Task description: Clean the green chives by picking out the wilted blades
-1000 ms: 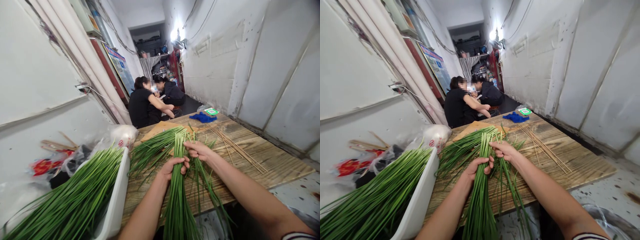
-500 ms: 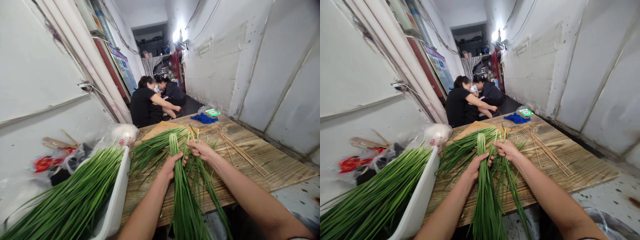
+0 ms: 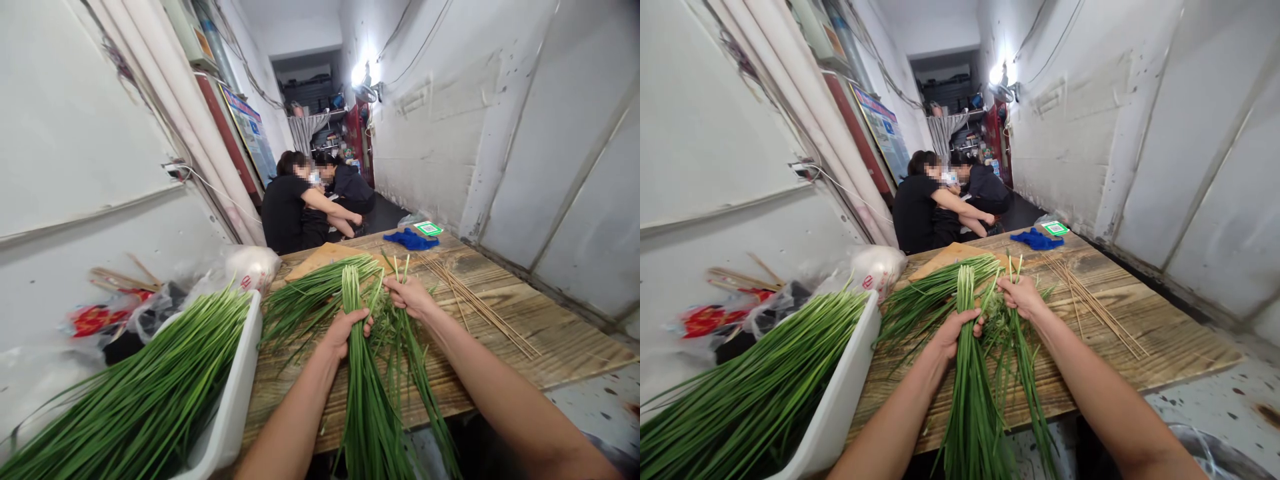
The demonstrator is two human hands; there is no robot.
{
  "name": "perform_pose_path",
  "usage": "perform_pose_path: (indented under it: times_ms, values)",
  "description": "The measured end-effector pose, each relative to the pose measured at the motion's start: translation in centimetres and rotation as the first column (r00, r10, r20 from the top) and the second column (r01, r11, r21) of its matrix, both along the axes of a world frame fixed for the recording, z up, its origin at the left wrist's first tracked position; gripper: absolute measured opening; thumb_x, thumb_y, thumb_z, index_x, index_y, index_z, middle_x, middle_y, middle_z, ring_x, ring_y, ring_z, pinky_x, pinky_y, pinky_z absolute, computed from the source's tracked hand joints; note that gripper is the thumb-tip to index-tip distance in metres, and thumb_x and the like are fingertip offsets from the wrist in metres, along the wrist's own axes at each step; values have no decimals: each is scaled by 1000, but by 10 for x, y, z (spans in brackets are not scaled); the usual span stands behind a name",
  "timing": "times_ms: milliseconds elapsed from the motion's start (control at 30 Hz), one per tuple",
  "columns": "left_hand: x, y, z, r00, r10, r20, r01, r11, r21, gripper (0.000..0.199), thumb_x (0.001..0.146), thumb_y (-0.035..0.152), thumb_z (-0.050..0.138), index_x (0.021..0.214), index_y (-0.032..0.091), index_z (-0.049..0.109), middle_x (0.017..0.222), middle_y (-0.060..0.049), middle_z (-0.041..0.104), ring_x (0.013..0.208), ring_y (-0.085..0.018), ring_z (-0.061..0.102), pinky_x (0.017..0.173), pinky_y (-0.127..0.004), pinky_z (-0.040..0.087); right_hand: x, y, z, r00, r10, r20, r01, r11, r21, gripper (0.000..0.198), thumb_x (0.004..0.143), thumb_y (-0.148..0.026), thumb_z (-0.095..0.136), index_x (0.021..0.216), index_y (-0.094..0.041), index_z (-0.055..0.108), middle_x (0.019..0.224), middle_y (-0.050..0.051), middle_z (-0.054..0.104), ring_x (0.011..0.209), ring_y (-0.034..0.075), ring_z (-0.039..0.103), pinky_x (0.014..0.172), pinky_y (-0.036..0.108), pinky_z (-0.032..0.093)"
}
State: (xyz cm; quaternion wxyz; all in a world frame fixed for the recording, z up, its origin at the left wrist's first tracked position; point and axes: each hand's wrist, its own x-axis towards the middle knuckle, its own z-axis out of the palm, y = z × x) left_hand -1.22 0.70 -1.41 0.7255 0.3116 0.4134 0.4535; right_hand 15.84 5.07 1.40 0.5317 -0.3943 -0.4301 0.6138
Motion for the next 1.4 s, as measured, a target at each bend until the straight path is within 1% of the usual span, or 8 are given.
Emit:
perform_pose_path:
  times_ms: [233, 567, 667, 800, 900, 1033, 1133, 1400]
  values:
    - [-7, 2, 4, 997, -13, 81, 13, 1000, 8, 24, 62, 18, 76, 71, 12, 54, 56, -1, 58, 41, -5, 49, 41, -16, 39, 0, 0, 0, 995, -74, 71, 73, 997, 17, 25, 63, -29, 74, 59, -17, 52, 44, -6, 47, 28, 1, 26, 27, 16, 14]
    - [-16, 5, 6, 980, -123, 156, 125, 992, -1, 25, 62, 17, 74, 70, 12, 51, 56, 1, 55, 41, -3, 44, 41, -15, 34, 7, 7, -4, 988, -92, 120, 87, 995, 50, 25, 64, -30, 73, 57, -18, 51, 36, -9, 35, 28, 2, 23, 29, 17, 14]
    - [-18, 5, 6, 978, -144, 153, 143, 990, 20, 26, 61, 19, 75, 68, 13, 50, 55, 2, 53, 40, -2, 43, 40, -15, 32, 12, 13, -7, 981, -172, 84, 168, 984, 52, 31, 64, -31, 74, 56, -19, 47, 35, -10, 32, 27, 2, 23, 29, 17, 13]
    - [-17, 3, 9, 991, -106, 86, 102, 993, 54, 28, 59, 20, 76, 70, 13, 52, 55, 1, 55, 40, -3, 44, 39, -15, 32, 23, 20, -5, 968, -249, -38, 249, 968, -4, 36, 61, -31, 78, 55, -19, 45, 40, -7, 40, 29, 2, 26, 28, 17, 15]
    - [-14, 1, 11, 998, -64, 9, 63, 995, 77, 31, 58, 22, 78, 74, 13, 54, 55, 0, 57, 40, -4, 45, 39, -15, 33, 27, 18, 1, 983, -183, -36, 180, 982, -57, 37, 62, -34, 79, 55, -17, 46, 45, -5, 45, 30, 1, 27, 27, 16, 15]
    - [-12, -1, 12, 998, -27, -62, 32, 996, 83, 33, 57, 24, 79, 77, 12, 55, 55, 0, 59, 39, -4, 46, 38, -15, 33, 24, 9, 7, 999, 43, 30, -40, 996, -82, 31, 61, -30, 79, 63, -14, 53, 58, -2, 55, 31, -2, 25, 28, 14, 12]
    - [-11, -1, 12, 995, -21, -99, 30, 996, 88, 33, 58, 24, 79, 78, 12, 56, 55, 0, 59, 39, -4, 46, 38, -15, 34, 22, 4, 8, 985, 151, 87, -144, 986, -87, 32, 60, -31, 80, 61, -14, 53, 52, -5, 49, 31, -2, 23, 28, 14, 11]
    - [-11, -3, 13, 987, -25, -156, 43, 993, 110, 32, 57, 26, 78, 77, 12, 57, 56, -1, 60, 40, -5, 48, 39, -16, 33, 21, 4, 6, 970, 223, 98, -213, 972, -103, 29, 58, -27, 76, 55, -15, 49, 46, -7, 44, 31, -1, 23, 30, 14, 13]
